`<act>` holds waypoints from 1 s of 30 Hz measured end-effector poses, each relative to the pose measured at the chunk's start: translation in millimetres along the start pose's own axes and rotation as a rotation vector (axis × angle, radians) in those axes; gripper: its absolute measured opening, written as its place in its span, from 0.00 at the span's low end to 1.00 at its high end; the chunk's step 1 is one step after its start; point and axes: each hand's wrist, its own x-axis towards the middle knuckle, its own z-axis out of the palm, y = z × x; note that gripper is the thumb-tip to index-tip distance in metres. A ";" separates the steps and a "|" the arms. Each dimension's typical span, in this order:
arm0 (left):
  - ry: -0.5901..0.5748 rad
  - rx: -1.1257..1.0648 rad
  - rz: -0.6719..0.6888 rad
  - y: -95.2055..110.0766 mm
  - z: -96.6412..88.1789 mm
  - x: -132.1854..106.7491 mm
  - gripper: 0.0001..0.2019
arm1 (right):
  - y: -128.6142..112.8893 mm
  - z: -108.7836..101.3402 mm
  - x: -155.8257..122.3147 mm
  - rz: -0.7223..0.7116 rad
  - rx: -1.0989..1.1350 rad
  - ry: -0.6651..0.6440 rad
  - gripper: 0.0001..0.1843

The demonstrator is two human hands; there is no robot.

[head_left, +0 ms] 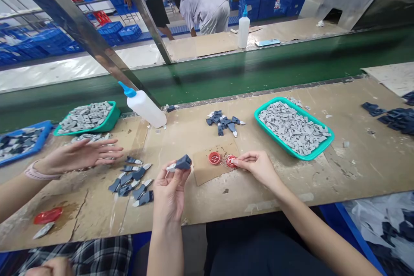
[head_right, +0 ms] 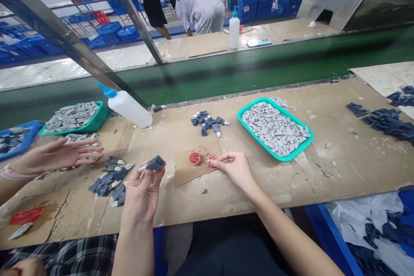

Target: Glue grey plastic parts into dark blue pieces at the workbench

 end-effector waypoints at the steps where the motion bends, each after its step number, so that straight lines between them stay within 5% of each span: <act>1: 0.013 0.002 -0.015 -2.7 0.3 -3.1 0.17 | -0.6 -0.7 -0.7 0.016 0.033 -0.013 0.16; 10: -0.122 0.048 -0.166 -23.9 32.8 -40.9 0.22 | -18.7 -16.2 -8.8 0.236 0.386 -0.190 0.09; 18: -0.211 0.012 -0.123 -38.8 57.2 -45.3 0.12 | -44.0 -8.0 -39.4 0.069 0.301 -0.213 0.09; 30: -0.274 0.083 0.043 -38.8 59.6 -52.1 0.13 | -42.2 -2.5 -41.9 -0.002 0.155 -0.259 0.12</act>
